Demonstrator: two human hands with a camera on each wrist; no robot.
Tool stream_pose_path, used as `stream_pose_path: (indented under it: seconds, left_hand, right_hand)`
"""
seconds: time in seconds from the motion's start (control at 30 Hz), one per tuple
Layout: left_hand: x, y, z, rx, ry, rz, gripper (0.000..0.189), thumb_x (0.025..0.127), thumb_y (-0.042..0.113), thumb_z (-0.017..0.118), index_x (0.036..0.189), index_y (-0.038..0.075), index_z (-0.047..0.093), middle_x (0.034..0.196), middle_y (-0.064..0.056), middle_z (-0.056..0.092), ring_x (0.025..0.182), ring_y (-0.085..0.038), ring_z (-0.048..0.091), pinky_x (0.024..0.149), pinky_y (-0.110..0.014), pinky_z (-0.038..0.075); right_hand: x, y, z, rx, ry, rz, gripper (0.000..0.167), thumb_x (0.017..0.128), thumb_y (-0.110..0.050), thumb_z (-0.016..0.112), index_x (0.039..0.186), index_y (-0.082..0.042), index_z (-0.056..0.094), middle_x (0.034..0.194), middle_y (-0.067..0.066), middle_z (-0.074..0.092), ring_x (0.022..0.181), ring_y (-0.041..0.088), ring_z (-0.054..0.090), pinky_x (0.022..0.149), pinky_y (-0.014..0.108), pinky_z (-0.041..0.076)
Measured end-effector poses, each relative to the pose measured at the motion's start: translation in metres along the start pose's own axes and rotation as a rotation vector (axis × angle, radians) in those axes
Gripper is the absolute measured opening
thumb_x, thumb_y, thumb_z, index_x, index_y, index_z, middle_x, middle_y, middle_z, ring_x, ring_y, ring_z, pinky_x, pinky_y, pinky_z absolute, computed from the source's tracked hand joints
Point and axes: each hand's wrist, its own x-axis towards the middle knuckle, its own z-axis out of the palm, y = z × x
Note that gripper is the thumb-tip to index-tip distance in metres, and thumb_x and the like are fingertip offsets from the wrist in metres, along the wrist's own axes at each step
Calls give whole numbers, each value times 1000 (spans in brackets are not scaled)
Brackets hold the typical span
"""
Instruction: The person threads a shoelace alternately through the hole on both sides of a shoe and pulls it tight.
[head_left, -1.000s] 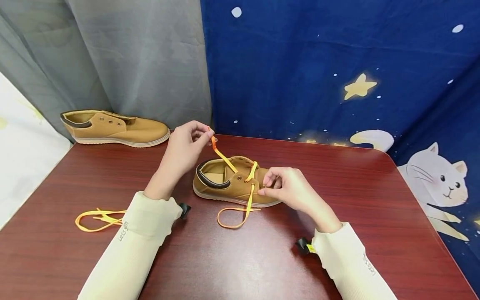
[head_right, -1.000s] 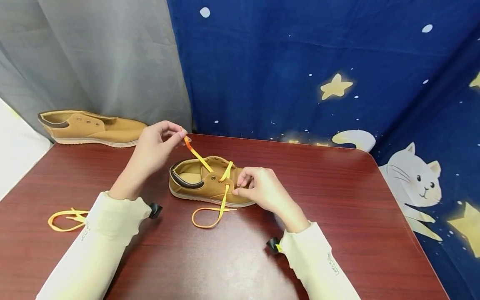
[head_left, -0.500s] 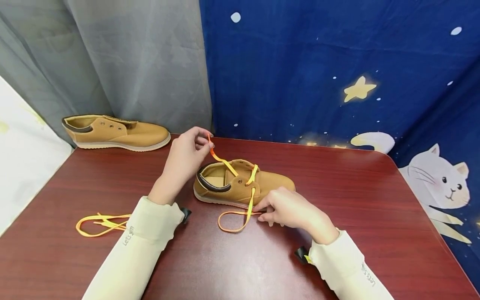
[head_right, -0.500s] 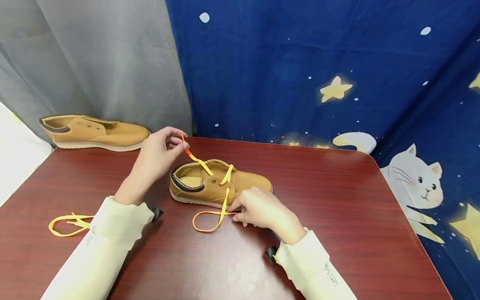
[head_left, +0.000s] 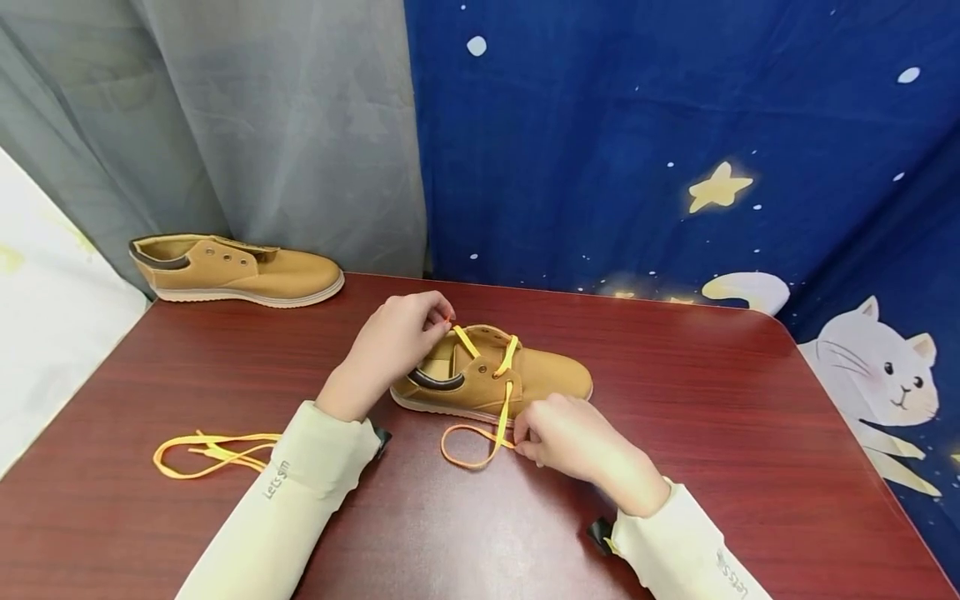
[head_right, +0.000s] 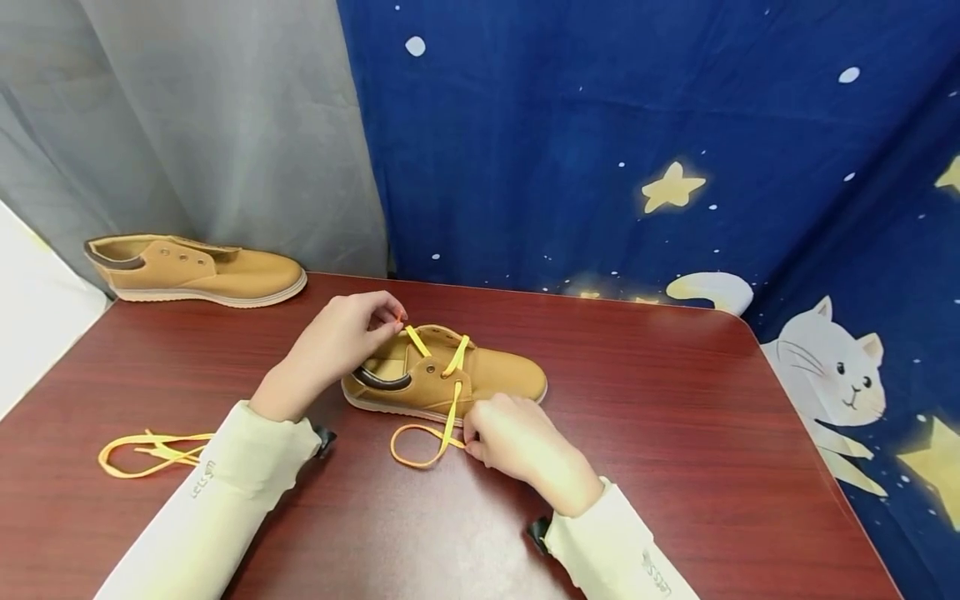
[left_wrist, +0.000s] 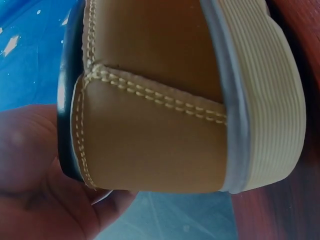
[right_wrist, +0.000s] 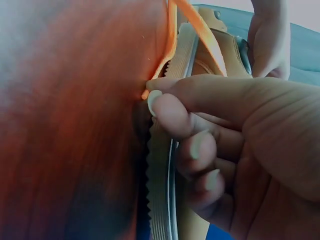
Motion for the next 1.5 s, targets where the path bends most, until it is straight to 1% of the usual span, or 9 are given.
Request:
stream_pose_path:
  seconds: [0.33,0.5,0.63,0.83,0.97,1.07,1.2,1.4,1.5]
  left_hand:
    - [3,7,3,49,-2,4,8,96,17,68,101,13,72,87,-2,73,76,-19,63,71,-36,51]
    - [4,7,5,63,-6,4,9,97,19,66,101,13,72,86,-1,72,74,-19,61,69,-36,49]
    - [2,7,6,64,-23,-11,11,98,21,65,103,14,71,88,-1,72,75,-19,61,69,-36,49]
    - [0,7,6,76,-46,-25,14,99,22,63,106,13,71,91,-3,72,76,-20,61,71,-37,50]
    - [-1,7,7,83,-57,-33,15,100,22,61,107,14,71,91,-3,72,75,-20,60,70,-36,49]
    - [-2,7,8,85,-61,-35,15,101,23,61,107,14,71,90,-3,72,74,-20,59,69,-36,48]
    - [-2,7,9,82,-61,-28,15,101,22,61,106,13,71,89,-3,71,73,-20,59,68,-35,47]
    - [-1,8,8,87,-64,-28,16,101,23,59,107,14,71,91,-3,72,75,-21,60,70,-37,49]
    - [-1,7,8,89,-66,-30,16,101,22,59,107,14,71,92,-3,72,77,-22,61,73,-39,50]
  right_hand:
    - [-32,-19,4,-75,-24,43,29,74,-17,74,60,-23,49,53,-12,42,50,9,39,47,30,36]
    - [-45,-35,20,-188,62,96,24,67,-15,72,66,-17,48,57,-4,49,52,20,53,48,39,43]
    - [-51,-40,27,-242,112,119,23,67,-13,73,72,-14,51,67,-1,53,62,23,60,49,39,45]
    - [-52,-39,31,-278,212,59,24,71,-11,75,77,-14,52,73,-3,50,64,18,57,47,32,41]
    - [-53,-40,30,-289,214,7,22,72,-9,76,75,-15,55,71,-3,53,63,18,60,47,32,43]
    - [-58,-42,26,-210,171,-13,25,73,-9,75,77,-17,52,62,-6,50,52,16,53,45,30,38]
    - [-70,-46,19,-6,87,-81,27,80,-11,73,87,-22,50,56,-15,40,48,5,38,45,22,31]
    - [-80,-55,13,293,-148,-339,18,88,-10,69,95,-27,66,69,-24,56,62,-19,42,57,1,36]
    - [-81,-62,11,375,-207,-464,15,88,-13,69,91,-27,68,73,-24,61,68,-26,41,61,-2,38]
